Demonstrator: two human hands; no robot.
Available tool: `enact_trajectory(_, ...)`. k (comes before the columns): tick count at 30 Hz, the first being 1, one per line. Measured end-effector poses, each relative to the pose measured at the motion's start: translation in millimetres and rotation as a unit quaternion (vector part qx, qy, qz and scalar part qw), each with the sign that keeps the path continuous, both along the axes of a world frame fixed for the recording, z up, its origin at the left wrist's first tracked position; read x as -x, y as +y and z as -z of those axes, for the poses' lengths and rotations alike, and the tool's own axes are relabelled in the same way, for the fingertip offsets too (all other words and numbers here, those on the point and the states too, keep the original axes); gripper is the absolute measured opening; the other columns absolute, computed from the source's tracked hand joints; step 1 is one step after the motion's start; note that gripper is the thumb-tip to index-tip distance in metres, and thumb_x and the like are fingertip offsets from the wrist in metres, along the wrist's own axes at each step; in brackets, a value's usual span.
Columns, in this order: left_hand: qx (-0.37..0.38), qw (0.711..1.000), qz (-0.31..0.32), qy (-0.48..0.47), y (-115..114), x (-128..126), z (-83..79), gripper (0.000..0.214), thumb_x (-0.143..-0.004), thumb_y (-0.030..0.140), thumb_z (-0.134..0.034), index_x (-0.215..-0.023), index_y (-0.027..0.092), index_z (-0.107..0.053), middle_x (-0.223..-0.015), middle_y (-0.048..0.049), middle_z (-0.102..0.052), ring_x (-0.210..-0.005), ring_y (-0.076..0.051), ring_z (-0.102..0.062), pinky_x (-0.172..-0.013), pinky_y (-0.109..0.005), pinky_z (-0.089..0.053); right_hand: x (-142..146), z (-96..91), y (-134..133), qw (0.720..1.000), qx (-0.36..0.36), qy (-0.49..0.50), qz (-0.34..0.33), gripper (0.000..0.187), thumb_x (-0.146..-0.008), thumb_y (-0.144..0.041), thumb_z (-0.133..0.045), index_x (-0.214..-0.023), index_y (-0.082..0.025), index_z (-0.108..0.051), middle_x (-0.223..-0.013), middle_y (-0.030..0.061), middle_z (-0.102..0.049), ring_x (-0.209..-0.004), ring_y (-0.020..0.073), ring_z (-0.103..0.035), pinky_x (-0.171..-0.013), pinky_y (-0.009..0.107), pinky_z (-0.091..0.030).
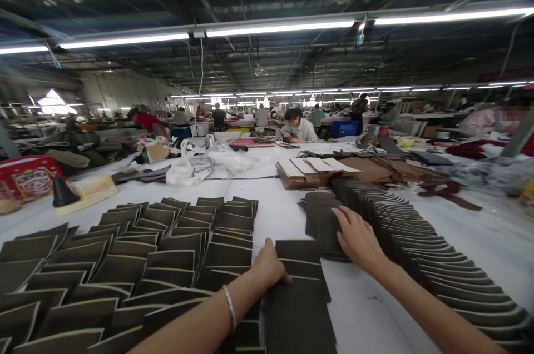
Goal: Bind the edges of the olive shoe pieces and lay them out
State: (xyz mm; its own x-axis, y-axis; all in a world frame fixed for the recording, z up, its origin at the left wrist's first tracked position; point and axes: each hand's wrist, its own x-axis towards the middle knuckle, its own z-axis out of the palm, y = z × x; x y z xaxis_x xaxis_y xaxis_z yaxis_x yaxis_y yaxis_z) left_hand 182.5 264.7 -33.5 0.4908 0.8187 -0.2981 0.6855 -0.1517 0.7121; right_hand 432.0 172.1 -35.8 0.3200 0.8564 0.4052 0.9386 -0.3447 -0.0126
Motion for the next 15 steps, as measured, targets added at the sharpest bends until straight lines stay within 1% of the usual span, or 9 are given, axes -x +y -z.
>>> enact_trajectory(2,0.0,1.0,0.002,-0.024,0,4,-0.4,0.087,-0.051,0.018,-0.086,-0.13,0.013,-0.052,-0.116,-0.0158,-0.068,-0.109,-0.034,-0.063,-0.094,-0.043,-0.049,18,23.4,-17,1.0,0.004,-0.008,-0.018,0.063,-0.087,-0.019,-0.047,-0.149,-0.019,-0.034,-0.157,0.0157,-0.03,-0.143,0.0347,-0.03,-0.11,0.06,-0.036)
enact_trajectory(3,0.0,0.999,0.006,-0.034,-1,6,-1.1,0.072,-0.053,0.019,-0.086,-0.12,0.014,-0.059,-0.109,-0.0123,-0.07,-0.104,-0.031,-0.065,-0.091,-0.042,-0.051,24,34.2,-23,1.0,0.012,-0.01,-0.025,0.068,-0.084,-0.02,-0.049,-0.15,-0.021,-0.032,-0.159,0.0147,-0.027,-0.144,0.0366,-0.027,-0.106,0.065,-0.038)
enact_trajectory(4,0.0,0.999,0.011,-0.043,-4,8,-2.1,0.059,-0.055,0.019,-0.085,-0.11,0.015,-0.063,-0.104,-0.0099,-0.071,-0.1,-0.029,-0.066,-0.089,-0.042,-0.052,28,43.7,-27,0.999,0.019,-0.009,-0.029,0.073,-0.082,-0.02,-0.051,-0.151,-0.023,-0.03,-0.16,0.0139,-0.025,-0.145,0.0382,-0.026,-0.102,0.068,-0.04)
enact_trajectory(6,-0.002,0.998,0.017,-0.057,-10,13,-5.3,0.044,-0.055,0.019,-0.084,-0.096,0.016,-0.067,-0.095,-0.0077,-0.072,-0.096,-0.029,-0.066,-0.086,-0.041,-0.053,29,56.9,-29,0.999,0.026,-0.008,-0.029,0.076,-0.079,-0.017,-0.052,-0.151,-0.026,-0.03,-0.161,0.0126,-0.022,-0.146,0.039,-0.025,-0.096,0.068,-0.045)
enact_trajectory(8,-0.002,0.997,0.025,-0.07,-19,17,-9.9,0.039,-0.052,0.018,-0.084,-0.088,0.017,-0.068,-0.089,-0.0062,-0.073,-0.094,-0.03,-0.066,-0.084,-0.039,-0.053,24,61.1,-21,1.0,0.022,-0.007,-0.022,0.072,-0.081,-0.014,-0.051,-0.15,-0.027,-0.034,-0.161,0.012,-0.023,-0.146,0.0385,-0.025,-0.096,0.065,-0.048)
enact_trajectory(10,0.007,0.995,0.045,-0.085,-26,19,-14.8,0.039,-0.048,0.017,-0.085,-0.084,0.019,-0.07,-0.084,-0.0039,-0.073,-0.093,-0.031,-0.066,-0.082,-0.038,-0.053,15,58.3,-9,1.0,0.012,-0.005,-0.02,0.067,-0.084,-0.011,-0.049,-0.148,-0.028,-0.039,-0.161,0.0119,-0.024,-0.147,0.0383,-0.024,-0.097,0.062,-0.048)
enact_trajectory(14,0.038,0.989,0.088,-0.115,-34,20,-20.0,0.062,-0.03,0.006,-0.086,-0.088,0.023,-0.071,-0.087,-0.0001,-0.074,-0.094,-0.032,-0.065,-0.084,-0.037,-0.053,1,48.3,18,0.999,-0.012,0.011,-0.028,0.063,-0.088,-0.01,-0.048,-0.147,-0.028,-0.04,-0.162,0.0129,-0.022,-0.148,0.0388,-0.019,-0.1,0.06,-0.047)
enact_trajectory(15,0.047,0.987,0.092,-0.122,-34,21,-20.2,0.063,-0.029,0.003,-0.084,-0.087,0.024,-0.071,-0.087,0.0001,-0.074,-0.095,-0.032,-0.065,-0.084,-0.037,-0.053,0,47.1,24,0.999,-0.019,0.018,-0.028,0.063,-0.088,-0.01,-0.048,-0.147,-0.029,-0.04,-0.162,0.0131,-0.021,-0.148,0.0391,-0.019,-0.1,0.061,-0.046)
